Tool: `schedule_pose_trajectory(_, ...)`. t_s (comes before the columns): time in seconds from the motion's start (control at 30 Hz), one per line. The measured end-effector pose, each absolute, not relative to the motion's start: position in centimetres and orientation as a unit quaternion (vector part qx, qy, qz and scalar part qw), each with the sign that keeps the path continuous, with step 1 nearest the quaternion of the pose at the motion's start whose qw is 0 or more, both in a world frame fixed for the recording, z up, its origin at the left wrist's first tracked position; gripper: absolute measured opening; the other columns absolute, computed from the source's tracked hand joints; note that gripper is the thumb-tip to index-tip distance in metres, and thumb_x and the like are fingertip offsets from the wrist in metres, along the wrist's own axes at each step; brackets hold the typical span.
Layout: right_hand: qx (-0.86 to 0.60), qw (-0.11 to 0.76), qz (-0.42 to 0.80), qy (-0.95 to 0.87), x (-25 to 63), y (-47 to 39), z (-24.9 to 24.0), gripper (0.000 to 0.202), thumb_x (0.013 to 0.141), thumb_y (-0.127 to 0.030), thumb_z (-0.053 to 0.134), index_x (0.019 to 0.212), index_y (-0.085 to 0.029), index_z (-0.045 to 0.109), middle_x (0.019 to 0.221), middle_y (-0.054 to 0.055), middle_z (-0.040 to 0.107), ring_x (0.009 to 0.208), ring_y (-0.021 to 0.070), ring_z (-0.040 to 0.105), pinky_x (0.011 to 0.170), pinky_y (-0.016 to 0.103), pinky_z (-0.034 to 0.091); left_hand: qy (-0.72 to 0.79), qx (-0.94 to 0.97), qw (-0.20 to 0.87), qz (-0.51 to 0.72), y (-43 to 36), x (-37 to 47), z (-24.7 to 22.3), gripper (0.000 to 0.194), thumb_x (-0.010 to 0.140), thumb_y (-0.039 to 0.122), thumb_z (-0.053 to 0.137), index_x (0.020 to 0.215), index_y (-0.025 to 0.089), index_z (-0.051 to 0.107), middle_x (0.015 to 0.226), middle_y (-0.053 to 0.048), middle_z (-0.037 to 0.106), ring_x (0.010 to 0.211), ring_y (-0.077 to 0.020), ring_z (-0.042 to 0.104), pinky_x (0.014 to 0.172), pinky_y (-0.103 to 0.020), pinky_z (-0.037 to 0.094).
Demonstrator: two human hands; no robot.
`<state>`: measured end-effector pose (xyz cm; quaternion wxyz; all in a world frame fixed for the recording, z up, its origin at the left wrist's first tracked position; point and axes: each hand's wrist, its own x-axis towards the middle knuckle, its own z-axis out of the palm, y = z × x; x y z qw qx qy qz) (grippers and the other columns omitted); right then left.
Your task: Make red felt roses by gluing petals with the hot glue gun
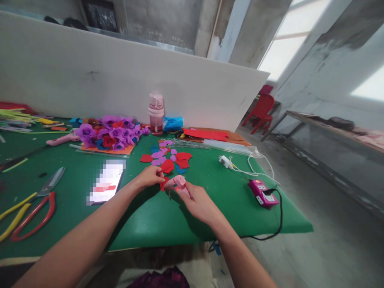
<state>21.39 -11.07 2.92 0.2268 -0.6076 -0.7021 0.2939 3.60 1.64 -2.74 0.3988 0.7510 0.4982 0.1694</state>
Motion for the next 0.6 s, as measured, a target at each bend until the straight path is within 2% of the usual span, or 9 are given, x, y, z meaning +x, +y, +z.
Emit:
schedule_pose_trajectory(0.37, -0.614, 0.232, 0.315, -0.686, 21.44, -11.17, 3.21, 0.034, 0.088, -0.041, 0.038, 0.081, -0.014, 0.057, 0.067, 0.002, 0.06, 0.054, 0.0108, 0.047, 0.051, 0.022, 0.033, 0.5, 0.749, 0.4, 0.168, 1.52, 3.62, -2.57, 0.005, 0.053, 0.021, 0.056, 0.053, 0.016, 0.056, 0.05, 0.002, 0.054, 0.053, -0.0118, 0.047, 0.048, -0.023, 0.03)
schedule_pose_trajectory(0.6, -0.617, 0.228, 0.311, -0.686, 21.54, -11.06, 3.39, 0.033, 0.088, -0.041, 0.038, 0.08, -0.015, 0.057, 0.061, 0.001, 0.056, 0.053, 0.0111, 0.046, 0.05, 0.022, 0.033, 0.503, 0.75, 0.397, 0.167, 1.54, 3.62, -2.59, 0.006, 0.054, 0.022, 0.057, 0.054, 0.016, 0.057, 0.05, 0.002, 0.053, 0.053, -0.0121, 0.047, 0.049, -0.023, 0.03)
